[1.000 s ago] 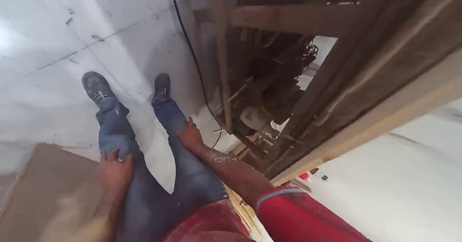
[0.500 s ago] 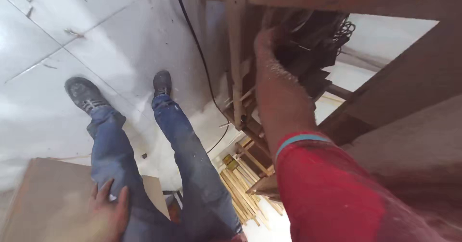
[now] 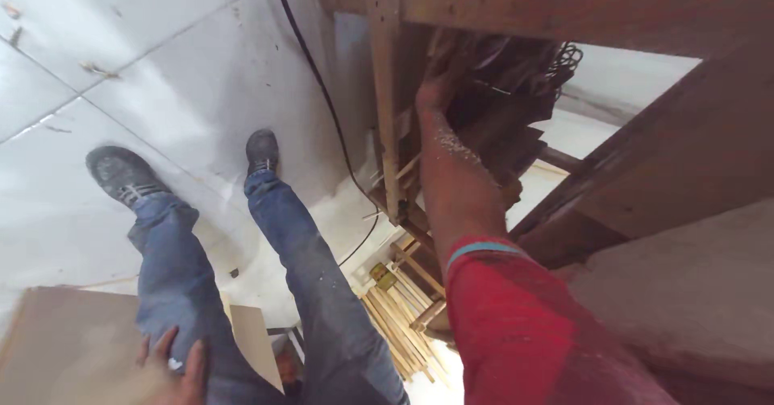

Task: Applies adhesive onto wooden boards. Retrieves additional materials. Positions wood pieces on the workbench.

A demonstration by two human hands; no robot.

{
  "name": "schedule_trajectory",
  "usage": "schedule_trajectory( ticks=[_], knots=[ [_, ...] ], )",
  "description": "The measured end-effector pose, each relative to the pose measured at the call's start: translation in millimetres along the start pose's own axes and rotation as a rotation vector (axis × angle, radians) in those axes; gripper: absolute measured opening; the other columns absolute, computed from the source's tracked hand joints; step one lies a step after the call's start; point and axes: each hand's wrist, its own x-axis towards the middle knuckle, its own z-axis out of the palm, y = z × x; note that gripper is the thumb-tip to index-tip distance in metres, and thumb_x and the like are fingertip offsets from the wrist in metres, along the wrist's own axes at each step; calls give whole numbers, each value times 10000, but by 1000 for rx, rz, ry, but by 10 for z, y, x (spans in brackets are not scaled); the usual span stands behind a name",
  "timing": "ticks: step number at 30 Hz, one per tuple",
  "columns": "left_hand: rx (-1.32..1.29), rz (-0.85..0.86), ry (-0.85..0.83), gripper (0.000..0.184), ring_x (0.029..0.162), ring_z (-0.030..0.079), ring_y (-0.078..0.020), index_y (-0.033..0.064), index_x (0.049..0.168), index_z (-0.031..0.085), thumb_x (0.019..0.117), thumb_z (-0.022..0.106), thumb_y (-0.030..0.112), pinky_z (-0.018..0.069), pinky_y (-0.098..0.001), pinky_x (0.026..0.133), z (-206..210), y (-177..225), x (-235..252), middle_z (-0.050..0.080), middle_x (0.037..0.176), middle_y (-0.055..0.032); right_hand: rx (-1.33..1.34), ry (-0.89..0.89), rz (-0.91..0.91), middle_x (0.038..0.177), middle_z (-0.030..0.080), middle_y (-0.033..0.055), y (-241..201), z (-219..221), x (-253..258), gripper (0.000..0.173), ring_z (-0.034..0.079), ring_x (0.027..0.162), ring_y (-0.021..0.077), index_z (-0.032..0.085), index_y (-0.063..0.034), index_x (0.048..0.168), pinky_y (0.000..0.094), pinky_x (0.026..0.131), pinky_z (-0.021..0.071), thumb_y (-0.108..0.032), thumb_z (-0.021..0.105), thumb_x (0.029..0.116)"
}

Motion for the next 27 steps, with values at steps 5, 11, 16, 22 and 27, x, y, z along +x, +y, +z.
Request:
schedule_trajectory(
  ticks=[5,11,16,22,27],
  knots=[
    [35,14,-14,667,1404,462,-464,76,1372,632,919,581,562,379,-624,1135,3,42,-4,438,1544,-294,150,213,-113,1548,502,146,25,161,124,613,421,1474,234,494,-45,1514,374,1248,296,-362,602,1000],
    [44,13,-25,682,1407,457,-474,67,1384,621,926,568,569,384,-630,1128,-24,67,-6,417,1555,-307,-85,89,258,1487,567,135,64,125,-121,554,548,1371,208,471,-64,1528,331,1151,421,-392,441,1083],
    [42,8,-10,697,1394,468,-475,74,1374,633,915,560,593,382,-627,1125,6,31,-2,433,1543,-304,-168,-141,272,1525,533,117,288,75,-75,518,534,1380,263,473,-138,1537,451,1146,421,-373,442,1077],
    [43,7,-13,674,1383,484,-466,86,1376,635,920,568,579,403,-632,1105,2,55,-8,446,1542,-289,-230,-8,213,1338,677,62,-125,43,34,493,622,1261,215,652,-181,1368,430,1088,467,-479,510,1003],
    [52,-10,-23,645,1403,469,-463,99,1375,638,924,582,558,395,-631,1118,-32,57,-7,440,1550,-286,-198,-213,44,1654,350,149,-261,128,321,776,334,1526,309,338,-133,1620,529,1245,267,-607,449,1016]
  ],
)
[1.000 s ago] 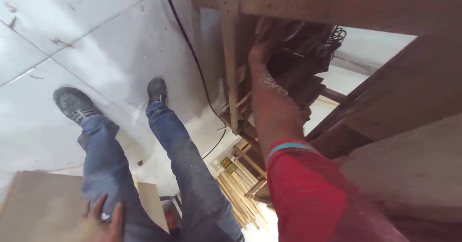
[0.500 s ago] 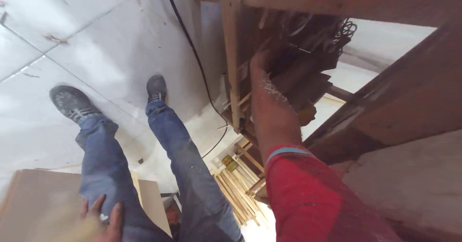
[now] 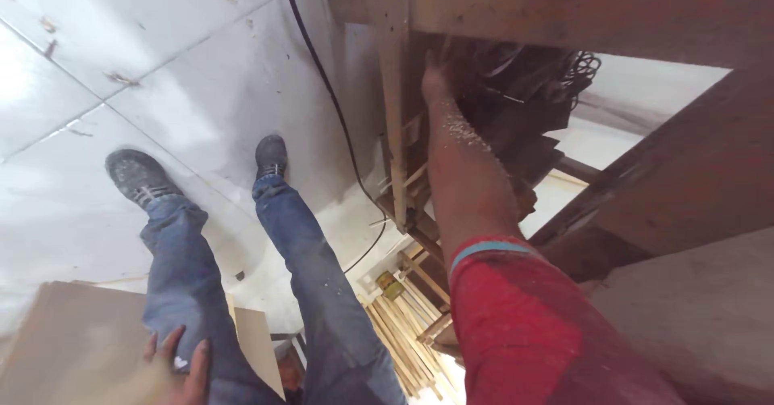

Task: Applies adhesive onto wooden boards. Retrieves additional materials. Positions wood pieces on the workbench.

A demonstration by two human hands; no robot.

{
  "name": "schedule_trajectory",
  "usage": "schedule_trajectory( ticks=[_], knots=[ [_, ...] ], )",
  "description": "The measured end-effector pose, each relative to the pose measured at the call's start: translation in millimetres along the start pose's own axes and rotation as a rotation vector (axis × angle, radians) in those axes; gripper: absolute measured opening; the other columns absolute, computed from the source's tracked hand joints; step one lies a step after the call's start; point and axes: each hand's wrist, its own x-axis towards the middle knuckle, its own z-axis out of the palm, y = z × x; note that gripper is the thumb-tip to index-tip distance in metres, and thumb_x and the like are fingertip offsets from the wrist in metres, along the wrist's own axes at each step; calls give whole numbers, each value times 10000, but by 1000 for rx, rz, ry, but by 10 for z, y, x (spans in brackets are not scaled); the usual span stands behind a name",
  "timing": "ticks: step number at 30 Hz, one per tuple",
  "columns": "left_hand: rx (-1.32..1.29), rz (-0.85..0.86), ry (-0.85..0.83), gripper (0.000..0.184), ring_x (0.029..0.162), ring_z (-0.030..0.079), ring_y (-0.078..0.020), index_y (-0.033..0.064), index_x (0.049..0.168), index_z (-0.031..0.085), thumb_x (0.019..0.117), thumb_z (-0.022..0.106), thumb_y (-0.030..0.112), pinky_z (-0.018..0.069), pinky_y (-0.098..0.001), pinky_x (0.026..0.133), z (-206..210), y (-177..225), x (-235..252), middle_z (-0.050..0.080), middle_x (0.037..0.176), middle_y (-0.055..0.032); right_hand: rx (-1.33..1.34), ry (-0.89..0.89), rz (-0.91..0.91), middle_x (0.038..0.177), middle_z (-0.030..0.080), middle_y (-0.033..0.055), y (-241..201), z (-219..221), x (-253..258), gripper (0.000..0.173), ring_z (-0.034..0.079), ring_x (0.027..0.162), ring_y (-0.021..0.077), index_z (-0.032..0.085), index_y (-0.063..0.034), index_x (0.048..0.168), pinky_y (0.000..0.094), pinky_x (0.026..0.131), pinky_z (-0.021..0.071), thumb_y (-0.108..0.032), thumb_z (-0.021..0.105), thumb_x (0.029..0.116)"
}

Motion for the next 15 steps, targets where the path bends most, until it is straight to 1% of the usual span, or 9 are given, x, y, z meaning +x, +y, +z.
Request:
schedule_trajectory(
  ticks=[1,5,7,8,9,10,12,13,15],
  knots=[
    [-6,1,9,643,1403,467,-467,93,1370,641,925,580,553,392,-634,1118,6,-4,-2,443,1547,-287,20,-39,-9,1664,317,172,-21,-12,38,723,306,1537,327,336,-126,1620,525,1253,247,-552,437,1045],
    [-18,12,18,655,1413,457,-460,102,1365,645,927,552,579,383,-633,1127,12,-26,3,450,1544,-281,70,21,25,1596,441,149,-161,-50,-107,581,394,1494,272,453,-105,1555,438,1237,304,-423,449,1069],
    [-20,13,20,680,1401,473,-446,118,1358,653,919,528,622,397,-639,1111,-1,-11,-8,461,1539,-269,160,41,111,1461,579,155,-324,-127,-576,632,575,1336,263,446,-49,1528,435,1111,468,-474,462,1060],
    [-25,11,24,676,1403,467,-451,129,1353,657,919,522,630,394,-656,1106,-1,-7,9,458,1542,-264,232,73,161,1417,599,172,-385,-76,-835,706,616,1265,280,418,-34,1533,442,1054,515,-510,513,1021],
    [-25,13,32,660,1402,463,-460,135,1344,661,922,517,621,388,-676,1101,-2,-6,40,463,1538,-262,305,45,207,1452,556,204,-470,-44,-1167,786,592,1289,311,350,-19,1562,452,1072,503,-532,549,1000],
    [-19,3,33,629,1406,463,-457,147,1338,666,930,522,604,390,-685,1098,-12,8,73,472,1538,-249,380,-25,221,1473,533,229,-557,-14,-1564,834,579,1310,329,316,-2,1574,461,1093,492,-531,585,988],
    [13,-51,17,548,1393,492,-429,180,1325,678,953,550,560,417,-683,1080,-65,87,95,507,1526,-203,462,-329,147,1373,584,285,-722,-102,-2578,739,613,1250,371,422,63,1478,498,1068,510,-484,590,1010],
    [35,-81,0,517,1367,522,-415,193,1327,679,963,566,542,442,-675,1063,-104,136,52,532,1506,-186,462,-532,60,1315,622,294,-755,-230,-3173,645,624,1228,387,529,65,1406,522,1057,506,-459,566,1031],
    [94,-81,23,521,1288,585,-417,187,1356,661,966,585,524,488,-667,1016,-176,194,-80,585,1438,-194,451,-905,-262,1250,676,244,-747,-633,-4291,549,656,1185,365,621,8,1332,548,1028,527,-454,499,1062]
  ],
)
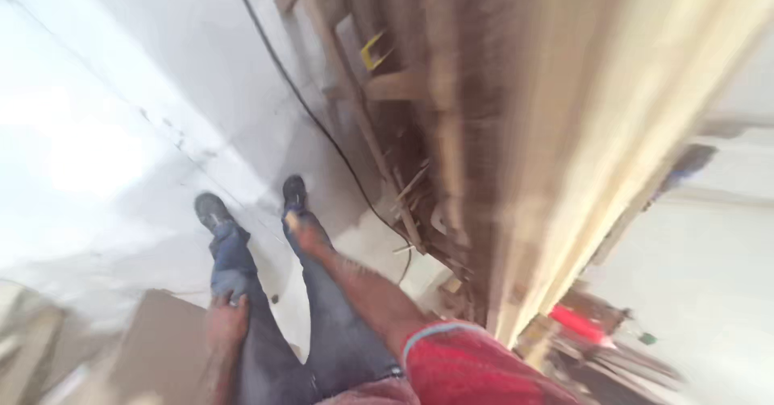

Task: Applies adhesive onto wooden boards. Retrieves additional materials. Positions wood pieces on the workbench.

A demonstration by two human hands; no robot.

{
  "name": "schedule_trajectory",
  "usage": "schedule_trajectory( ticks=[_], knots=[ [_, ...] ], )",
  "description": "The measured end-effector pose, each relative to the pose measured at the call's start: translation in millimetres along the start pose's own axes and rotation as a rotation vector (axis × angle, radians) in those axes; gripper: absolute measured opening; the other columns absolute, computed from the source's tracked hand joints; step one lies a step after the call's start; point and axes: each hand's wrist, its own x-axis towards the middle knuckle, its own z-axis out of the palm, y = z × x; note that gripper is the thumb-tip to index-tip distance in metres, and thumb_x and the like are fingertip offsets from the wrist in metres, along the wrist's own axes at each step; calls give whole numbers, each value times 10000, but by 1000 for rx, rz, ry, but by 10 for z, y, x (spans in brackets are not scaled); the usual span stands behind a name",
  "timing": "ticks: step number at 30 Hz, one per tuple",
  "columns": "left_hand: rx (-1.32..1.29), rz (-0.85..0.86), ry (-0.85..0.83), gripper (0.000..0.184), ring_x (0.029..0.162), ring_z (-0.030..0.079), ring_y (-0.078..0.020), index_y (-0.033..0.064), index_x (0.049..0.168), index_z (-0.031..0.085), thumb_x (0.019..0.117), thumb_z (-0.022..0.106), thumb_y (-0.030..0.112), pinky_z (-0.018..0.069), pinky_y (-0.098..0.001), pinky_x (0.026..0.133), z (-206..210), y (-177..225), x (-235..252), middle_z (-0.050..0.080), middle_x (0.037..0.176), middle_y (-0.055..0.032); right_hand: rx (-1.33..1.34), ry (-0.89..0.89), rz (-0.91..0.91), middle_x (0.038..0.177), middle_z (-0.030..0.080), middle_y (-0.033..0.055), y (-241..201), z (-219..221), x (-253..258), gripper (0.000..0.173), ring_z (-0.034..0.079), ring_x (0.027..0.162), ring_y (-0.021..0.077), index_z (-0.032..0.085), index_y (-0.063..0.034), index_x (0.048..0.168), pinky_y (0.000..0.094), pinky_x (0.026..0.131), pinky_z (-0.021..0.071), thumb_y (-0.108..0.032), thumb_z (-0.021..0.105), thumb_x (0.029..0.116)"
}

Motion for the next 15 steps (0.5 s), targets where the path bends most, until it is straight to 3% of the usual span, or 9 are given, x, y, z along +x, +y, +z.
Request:
schedule_trajectory(
  ticks=[2,5,6,8,11,15],
  knots=[
    [95,87,43,571,1274,585,-450,156,1417,604,965,614,505,502,-667,997,-85,18,-203,550,1457,-237,-21,-252,-259,1283,669,211,-373,227,-1038,460,643,1207,367,620,-43,1350,582,1037,512,-389,552,1055],
    [140,205,-11,584,1291,573,-452,120,1426,594,917,735,369,499,-655,1024,-456,-18,-859,509,1499,-246,34,-358,-518,1340,637,196,-703,86,-2335,525,621,1239,365,576,-101,1427,605,1040,502,-418,624,1011],
    [165,235,-47,559,1258,603,-432,84,1381,624,923,730,387,497,-643,1034,-598,-31,-1092,581,1423,-245,100,-355,-561,1328,638,207,-698,-62,-2642,541,623,1230,370,561,-91,1439,607,1040,500,-419,621,1013],
    [270,265,-119,524,1160,669,-410,74,1292,683,971,651,488,511,-651,1005,-870,-87,-1440,704,1232,-221,289,-298,-607,1262,674,214,-595,-460,-3206,489,656,1172,359,578,-66,1416,593,1028,504,-379,597,1040],
    [390,343,-76,501,1195,664,-396,60,1345,654,1013,607,433,484,-645,1049,-1148,-176,-1712,710,1250,-201,495,-60,-576,1182,690,218,-119,-812,-3542,461,681,1078,358,580,-67,1403,587,965,526,-369,571,1055],
    [497,498,60,450,1184,675,-385,24,1340,649,1024,618,343,487,-645,1049,-1318,-43,-2078,716,1243,-197,531,133,-401,1234,667,229,740,-841,-3834,513,643,1169,394,550,-54,1415,620,995,498,-400,574,1036]
  ],
)
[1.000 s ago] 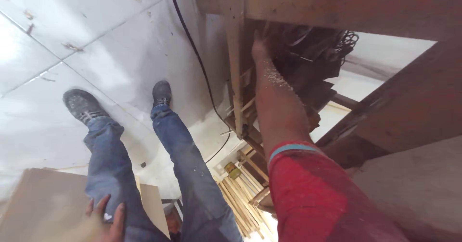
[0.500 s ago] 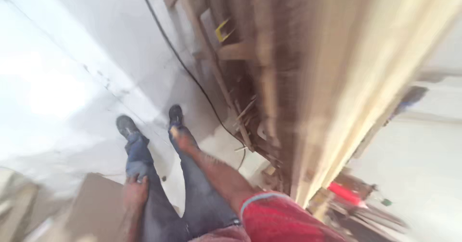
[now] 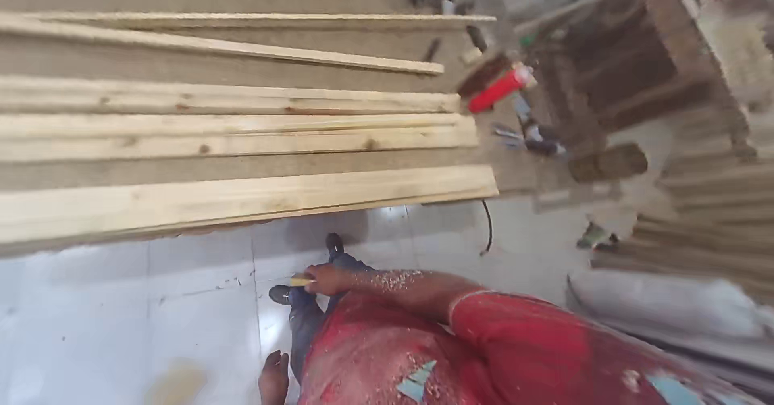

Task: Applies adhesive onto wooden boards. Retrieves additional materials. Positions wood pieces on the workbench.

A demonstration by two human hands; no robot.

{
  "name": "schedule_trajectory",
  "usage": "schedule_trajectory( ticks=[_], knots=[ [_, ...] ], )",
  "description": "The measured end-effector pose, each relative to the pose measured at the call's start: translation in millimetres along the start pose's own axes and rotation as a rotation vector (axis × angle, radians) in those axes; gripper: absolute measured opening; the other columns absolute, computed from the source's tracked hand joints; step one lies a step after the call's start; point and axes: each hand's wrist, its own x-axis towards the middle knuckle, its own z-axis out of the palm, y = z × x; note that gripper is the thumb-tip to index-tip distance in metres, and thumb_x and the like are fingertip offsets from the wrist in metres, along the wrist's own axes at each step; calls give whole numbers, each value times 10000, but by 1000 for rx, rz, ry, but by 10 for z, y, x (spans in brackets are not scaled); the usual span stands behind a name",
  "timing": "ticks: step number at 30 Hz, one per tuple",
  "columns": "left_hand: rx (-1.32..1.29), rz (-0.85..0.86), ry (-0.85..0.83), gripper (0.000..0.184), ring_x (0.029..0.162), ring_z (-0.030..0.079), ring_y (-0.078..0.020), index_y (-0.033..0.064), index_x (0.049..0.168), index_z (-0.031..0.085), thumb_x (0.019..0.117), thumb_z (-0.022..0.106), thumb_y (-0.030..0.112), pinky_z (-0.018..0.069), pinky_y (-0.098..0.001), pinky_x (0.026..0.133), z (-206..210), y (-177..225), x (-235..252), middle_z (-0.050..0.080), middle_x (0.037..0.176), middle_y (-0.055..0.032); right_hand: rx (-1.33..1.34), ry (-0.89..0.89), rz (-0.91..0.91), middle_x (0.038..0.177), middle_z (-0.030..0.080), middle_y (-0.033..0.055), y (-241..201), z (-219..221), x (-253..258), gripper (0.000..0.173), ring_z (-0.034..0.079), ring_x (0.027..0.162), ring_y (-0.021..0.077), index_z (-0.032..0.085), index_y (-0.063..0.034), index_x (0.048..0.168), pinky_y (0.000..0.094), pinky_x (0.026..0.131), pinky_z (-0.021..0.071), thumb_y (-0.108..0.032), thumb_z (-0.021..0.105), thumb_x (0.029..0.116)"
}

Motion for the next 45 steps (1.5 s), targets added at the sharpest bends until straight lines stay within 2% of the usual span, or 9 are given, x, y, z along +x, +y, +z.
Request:
schedule_trajectory(
  ticks=[6,9,12,18,23,28,35,40,45],
  knots=[
    [-22,320,155,510,1147,698,-314,22,1355,617,957,726,323,545,-561,1023,55,1176,-121,705,1256,-186,226,128,-63,1188,682,222,1035,-311,-988,496,664,1110,364,587,-25,1367,580,982,509,-375,622,1016],
    [1,524,93,672,1239,642,-340,-19,1441,522,894,799,256,526,-530,1052,306,2338,-339,624,1377,-236,454,199,-56,1226,670,242,1469,-554,-1422,518,663,1120,357,556,7,1400,558,1016,501,-363,598,1040],
    [111,751,-19,914,1285,613,-328,-11,1522,414,805,873,322,521,-501,1064,669,3365,-445,559,1460,-238,669,293,-43,1171,679,222,1797,-841,-1837,527,698,1001,305,537,-3,1400,504,909,573,-410,528,1066],
    [264,973,-89,1058,1377,535,-293,-35,1547,346,742,918,343,468,-457,1131,1075,4579,-594,508,1511,-225,941,421,-117,1161,689,183,2159,-1191,-2297,471,720,971,231,558,-15,1360,424,849,611,-389,439,1100],
    [339,1021,-79,999,1267,608,-291,-72,1520,376,775,882,361,516,-434,1068,1244,5027,-557,572,1412,-251,892,605,-174,1054,695,139,2372,-1308,-2356,441,696,943,185,647,-12,1209,409,868,588,-382,437,1096],
    [467,1029,-49,945,1183,638,-299,-74,1419,479,774,837,517,541,-459,1008,1278,5572,-463,630,1298,-226,946,736,-154,1114,720,132,2477,-1567,-2417,428,724,969,166,616,-5,1320,379,903,614,-331,579,1045],
    [528,1045,-166,897,1198,632,-332,-29,1393,506,797,823,561,514,-511,1047,1235,6174,-342,638,1290,-210,794,862,86,1040,737,118,2613,-2044,-2468,381,726,924,198,640,-51,1312,436,877,610,-266,666,999],
    [581,1047,-152,669,1309,580,-349,9,1352,593,943,679,532,472,-523,1109,1169,6264,-149,617,1367,-212,803,1016,255,1034,730,119,3185,-2361,-2811,463,726,861,220,500,-78,1433,452,790,626,-201,643,1010],
    [536,979,-35,510,1330,563,-319,42,1300,638,969,674,428,459,-499,1125,1281,6271,-25,628,1365,-162,753,1125,286,1053,735,124,4219,-2979,-2988,458,733,840,193,527,-30,1421,403,764,635,-207,608,1006]
  ],
)
